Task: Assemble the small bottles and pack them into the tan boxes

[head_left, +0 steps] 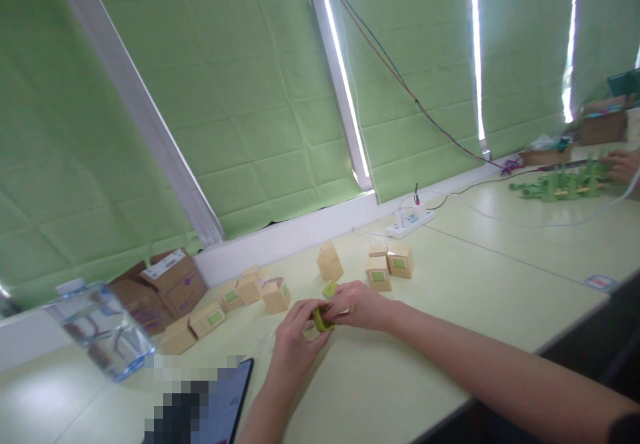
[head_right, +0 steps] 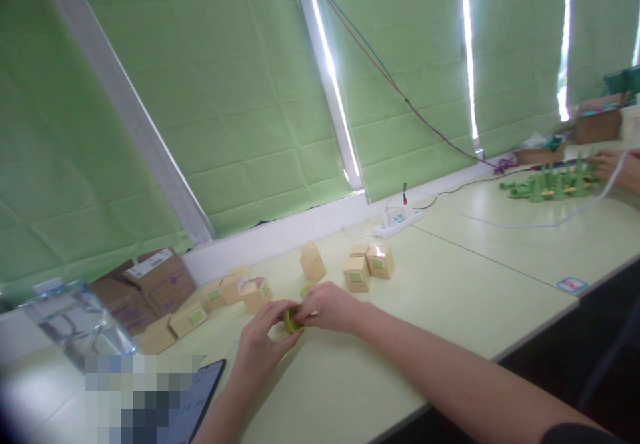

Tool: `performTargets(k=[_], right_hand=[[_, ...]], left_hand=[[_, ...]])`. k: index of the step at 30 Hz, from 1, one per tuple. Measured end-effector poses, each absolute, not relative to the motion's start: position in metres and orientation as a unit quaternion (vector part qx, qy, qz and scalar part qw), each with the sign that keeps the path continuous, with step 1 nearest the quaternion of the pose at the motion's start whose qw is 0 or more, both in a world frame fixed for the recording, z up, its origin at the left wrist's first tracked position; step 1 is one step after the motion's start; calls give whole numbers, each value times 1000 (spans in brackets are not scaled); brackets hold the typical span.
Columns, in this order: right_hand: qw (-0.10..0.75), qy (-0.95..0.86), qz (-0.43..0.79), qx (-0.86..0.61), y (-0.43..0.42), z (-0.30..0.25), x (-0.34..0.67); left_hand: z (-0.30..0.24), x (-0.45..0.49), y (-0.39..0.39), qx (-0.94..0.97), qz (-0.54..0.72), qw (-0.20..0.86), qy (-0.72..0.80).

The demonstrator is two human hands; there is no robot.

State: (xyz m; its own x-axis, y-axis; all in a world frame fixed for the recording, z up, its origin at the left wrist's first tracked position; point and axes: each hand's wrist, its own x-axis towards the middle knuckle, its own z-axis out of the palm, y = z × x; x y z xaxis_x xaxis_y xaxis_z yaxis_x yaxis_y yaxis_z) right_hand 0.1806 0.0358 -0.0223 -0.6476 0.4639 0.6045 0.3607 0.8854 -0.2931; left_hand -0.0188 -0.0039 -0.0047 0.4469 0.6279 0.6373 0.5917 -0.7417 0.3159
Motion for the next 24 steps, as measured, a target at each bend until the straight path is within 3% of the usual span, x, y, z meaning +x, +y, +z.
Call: performTargets(k=[10, 16, 24], right_hand=[[335, -917, 22, -217, 32, -20, 178], [378, -897, 76, -217, 33, -15, 180], [502, -773, 172, -347, 32, -13, 186]], left_hand=[[-8, -17, -7, 854, 365, 49, 367], [-11, -20, 2, 815, 418, 125, 380], [-12, -21, 5, 803, 454, 102, 372]])
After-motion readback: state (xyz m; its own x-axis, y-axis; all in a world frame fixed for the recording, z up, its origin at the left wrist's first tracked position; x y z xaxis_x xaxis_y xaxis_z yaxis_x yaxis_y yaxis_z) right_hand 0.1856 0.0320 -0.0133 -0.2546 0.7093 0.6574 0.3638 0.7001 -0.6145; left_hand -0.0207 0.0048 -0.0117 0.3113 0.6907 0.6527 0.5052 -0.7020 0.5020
